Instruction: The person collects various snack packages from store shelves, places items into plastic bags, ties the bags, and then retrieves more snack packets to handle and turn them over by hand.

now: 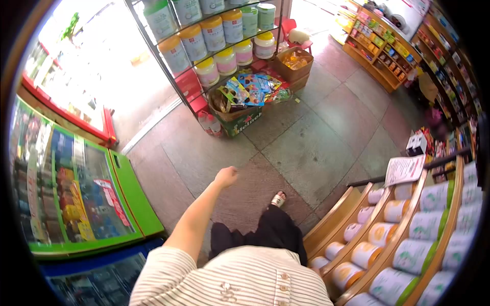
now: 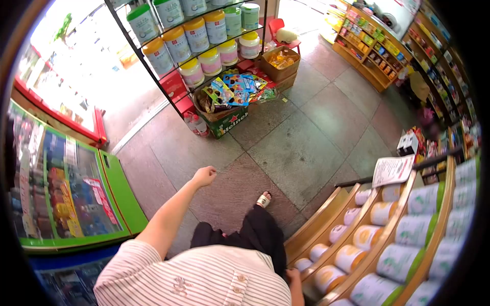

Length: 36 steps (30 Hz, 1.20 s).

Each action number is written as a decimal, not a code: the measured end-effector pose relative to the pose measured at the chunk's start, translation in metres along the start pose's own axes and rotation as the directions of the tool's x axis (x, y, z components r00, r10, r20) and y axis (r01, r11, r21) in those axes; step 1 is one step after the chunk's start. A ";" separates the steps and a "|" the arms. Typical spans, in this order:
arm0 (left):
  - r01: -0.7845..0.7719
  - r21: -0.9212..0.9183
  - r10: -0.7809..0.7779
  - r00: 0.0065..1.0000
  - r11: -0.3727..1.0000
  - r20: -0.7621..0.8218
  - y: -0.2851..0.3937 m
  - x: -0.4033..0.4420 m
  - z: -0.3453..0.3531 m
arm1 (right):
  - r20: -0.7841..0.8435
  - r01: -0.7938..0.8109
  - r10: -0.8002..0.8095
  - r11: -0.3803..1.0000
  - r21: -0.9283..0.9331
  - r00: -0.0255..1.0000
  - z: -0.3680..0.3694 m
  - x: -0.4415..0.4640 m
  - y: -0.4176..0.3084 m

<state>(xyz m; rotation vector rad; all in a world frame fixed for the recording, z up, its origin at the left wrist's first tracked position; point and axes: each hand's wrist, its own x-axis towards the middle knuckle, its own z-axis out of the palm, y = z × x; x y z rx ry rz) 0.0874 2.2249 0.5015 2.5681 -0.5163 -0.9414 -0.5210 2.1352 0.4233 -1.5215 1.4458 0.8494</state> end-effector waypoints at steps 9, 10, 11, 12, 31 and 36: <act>0.032 0.194 -0.097 0.938 0.980 0.334 0.106 0.117 0.047 | -0.132 0.173 -0.126 0.871 0.460 0.983 -0.297 0.172 -0.222; 0.078 0.271 -0.164 0.936 0.959 0.312 0.115 0.130 0.038 | -0.138 0.172 -0.121 0.870 0.463 0.983 -0.327 0.194 -0.237; 0.155 0.352 -0.265 0.920 0.923 0.289 0.114 0.149 0.034 | -0.157 0.209 -0.152 0.860 0.465 0.976 -0.358 0.222 -0.248; 0.196 0.341 -0.283 0.932 0.919 0.225 0.108 0.164 0.031 | -0.176 0.245 -0.182 0.849 0.469 0.967 -0.387 0.247 -0.260; -0.395 0.298 0.302 0.901 0.869 0.313 0.726 0.783 0.137 | -0.085 -0.198 0.264 0.867 0.457 0.961 -0.495 0.429 -0.219; -0.630 0.190 0.534 0.753 0.753 0.384 0.914 0.851 0.275 | 0.102 -0.404 0.429 0.705 0.583 0.897 -0.635 0.535 -0.264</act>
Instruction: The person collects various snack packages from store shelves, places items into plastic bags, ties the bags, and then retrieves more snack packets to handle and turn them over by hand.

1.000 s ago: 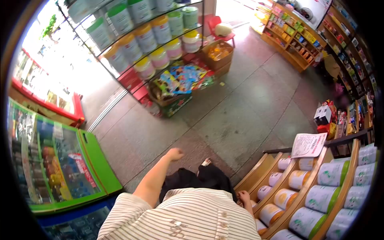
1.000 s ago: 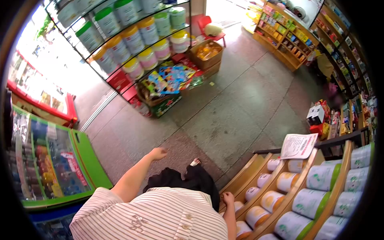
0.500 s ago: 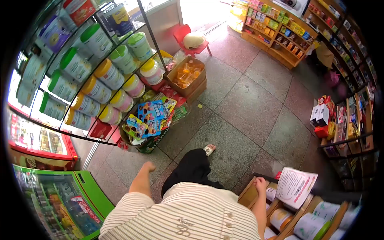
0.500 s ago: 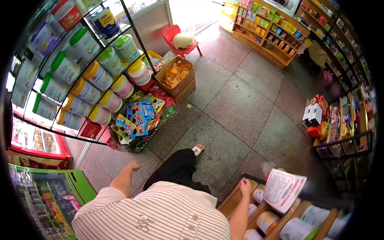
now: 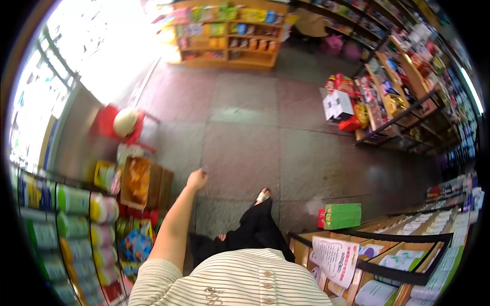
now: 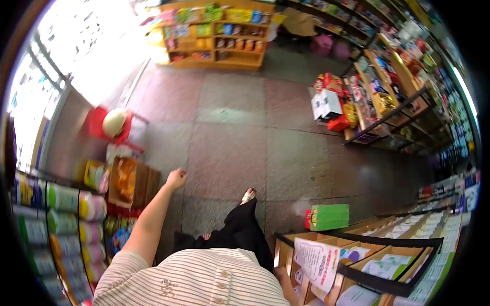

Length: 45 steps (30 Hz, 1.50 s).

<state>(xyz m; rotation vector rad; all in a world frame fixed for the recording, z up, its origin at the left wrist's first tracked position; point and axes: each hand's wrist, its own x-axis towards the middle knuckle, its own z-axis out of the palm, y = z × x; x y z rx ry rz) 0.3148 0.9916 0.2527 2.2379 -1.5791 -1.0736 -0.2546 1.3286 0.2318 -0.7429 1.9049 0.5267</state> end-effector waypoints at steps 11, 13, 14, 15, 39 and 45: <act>0.344 0.327 -0.457 0.797 0.880 0.394 0.088 0.150 0.029 | -0.372 0.464 -0.297 0.709 0.531 0.879 -0.444 0.180 -0.376; 0.469 0.339 -0.565 0.773 0.816 0.288 0.094 0.182 0.013 | -0.374 0.436 -0.254 0.702 0.563 0.892 -0.515 0.214 -0.419; 0.513 0.319 -0.597 0.750 0.797 0.287 0.092 0.204 0.008 | -0.358 0.372 -0.188 0.739 0.562 0.914 -0.545 0.223 -0.434; 0.554 0.299 -0.627 0.724 0.777 0.286 0.092 0.227 0.007 | -0.344 0.306 -0.120 0.770 0.560 0.931 -0.574 0.229 -0.451; -0.240 -0.092 0.254 0.949 0.966 0.187 0.703 1.032 -0.026 | -0.203 0.289 -0.211 0.797 0.531 0.956 -0.995 0.539 -0.903; -0.162 -0.340 0.210 0.971 0.927 0.111 0.776 1.091 -0.030 | -0.334 0.471 -0.344 0.745 0.472 0.878 -1.220 0.633 -1.026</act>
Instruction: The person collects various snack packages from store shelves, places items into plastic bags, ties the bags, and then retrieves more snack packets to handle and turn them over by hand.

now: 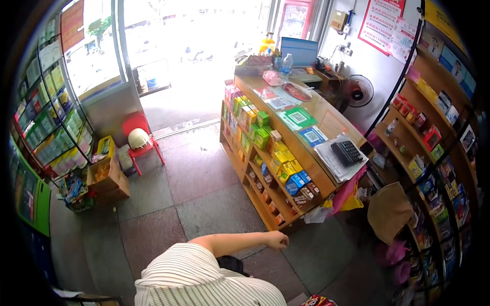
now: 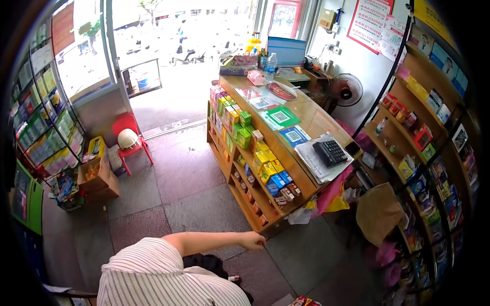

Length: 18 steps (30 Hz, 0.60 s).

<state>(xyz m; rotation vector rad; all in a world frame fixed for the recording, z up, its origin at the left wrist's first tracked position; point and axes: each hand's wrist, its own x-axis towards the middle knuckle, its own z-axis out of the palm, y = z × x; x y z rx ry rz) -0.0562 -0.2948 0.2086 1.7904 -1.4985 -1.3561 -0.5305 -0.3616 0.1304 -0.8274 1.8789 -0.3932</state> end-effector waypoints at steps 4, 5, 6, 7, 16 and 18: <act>0.025 -0.045 -0.035 0.977 0.999 -0.213 0.046 0.049 -0.032 | 0.002 0.173 -0.175 0.975 0.142 0.985 -0.055 0.119 -0.083; 0.039 -0.045 -0.048 0.970 0.998 -0.238 0.059 0.065 -0.037 | 0.046 0.265 -0.290 0.918 0.294 0.956 -0.058 0.149 -0.106; 0.042 -0.031 -0.049 0.961 0.999 -0.274 0.065 0.080 -0.047 | 0.109 0.343 -0.454 0.789 0.510 0.884 -0.063 0.168 -0.128; 0.030 -0.060 -0.049 0.937 0.998 -0.347 0.063 0.100 -0.052 | 0.037 0.233 -0.245 0.952 0.199 0.969 -0.053 0.203 -0.160; -0.001 -0.224 -0.022 0.995 0.975 -0.098 0.113 0.393 -0.108 | 0.128 0.175 -0.122 0.784 -0.595 0.984 -0.012 0.293 -0.133; -0.131 -0.249 0.094 0.983 0.960 -0.155 0.115 0.474 -0.109 | 0.452 0.442 0.109 0.102 -0.891 0.885 -0.020 0.272 -0.079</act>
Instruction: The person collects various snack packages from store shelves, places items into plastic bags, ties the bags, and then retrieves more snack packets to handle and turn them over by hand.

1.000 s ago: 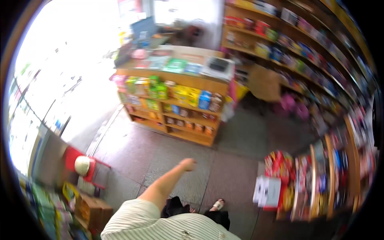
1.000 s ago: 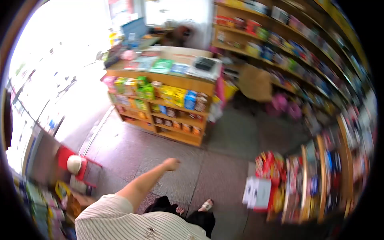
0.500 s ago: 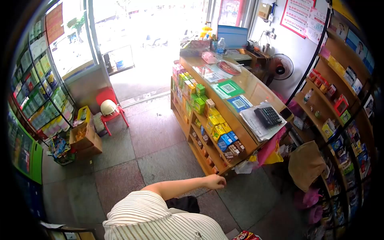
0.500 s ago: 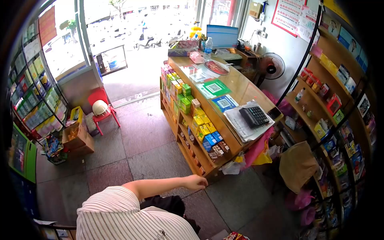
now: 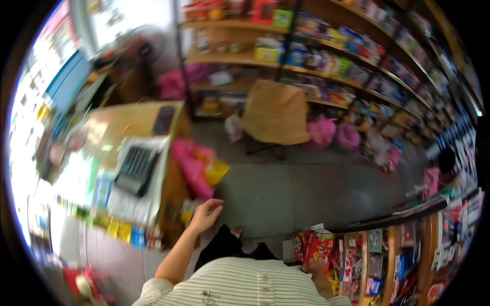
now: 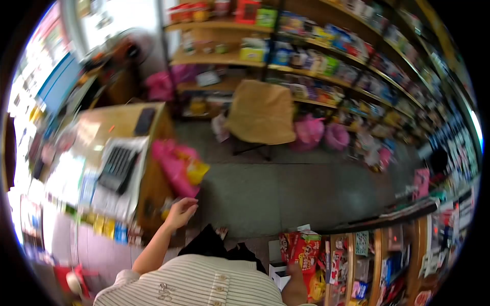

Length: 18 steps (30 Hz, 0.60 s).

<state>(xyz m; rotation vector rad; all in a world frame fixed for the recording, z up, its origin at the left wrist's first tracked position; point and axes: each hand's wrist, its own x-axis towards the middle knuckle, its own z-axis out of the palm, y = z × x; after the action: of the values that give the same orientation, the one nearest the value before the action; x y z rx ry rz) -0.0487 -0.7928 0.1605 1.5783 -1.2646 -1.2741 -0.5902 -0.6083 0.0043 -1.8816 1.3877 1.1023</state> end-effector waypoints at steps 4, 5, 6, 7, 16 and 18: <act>-0.057 0.053 0.041 0.963 0.997 0.267 0.066 0.147 0.052 | 0.583 -0.565 0.454 -0.193 0.802 0.674 0.027 -0.055 -0.014; -0.110 0.068 0.080 0.935 0.992 0.346 0.079 0.179 0.072 | 0.659 -0.552 0.426 -0.361 0.752 0.620 0.029 -0.062 -0.023; -0.164 0.076 0.117 0.898 0.983 0.424 0.090 0.212 0.097 | 0.713 -0.531 0.392 -0.481 0.698 0.581 0.031 -0.062 -0.026; -0.197 0.110 0.124 0.875 0.974 0.469 0.095 0.246 0.119 | 0.752 -0.510 0.347 -0.571 0.643 0.560 0.037 -0.051 -0.027; -0.336 0.141 0.202 0.798 0.931 0.568 0.160 0.428 0.354 | 0.466 -0.439 0.546 -0.189 0.878 0.696 -0.085 0.092 0.193; -0.343 0.046 0.225 0.705 0.938 0.673 0.191 0.452 0.409 | 0.207 -0.536 0.749 0.226 0.813 0.629 -0.118 0.128 0.275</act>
<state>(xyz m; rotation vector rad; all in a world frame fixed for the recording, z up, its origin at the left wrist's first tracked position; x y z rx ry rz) -0.4805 -1.2627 0.1297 0.9701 -2.0192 -1.6144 -0.7993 -0.8546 -0.0346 -0.6549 2.4109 0.2963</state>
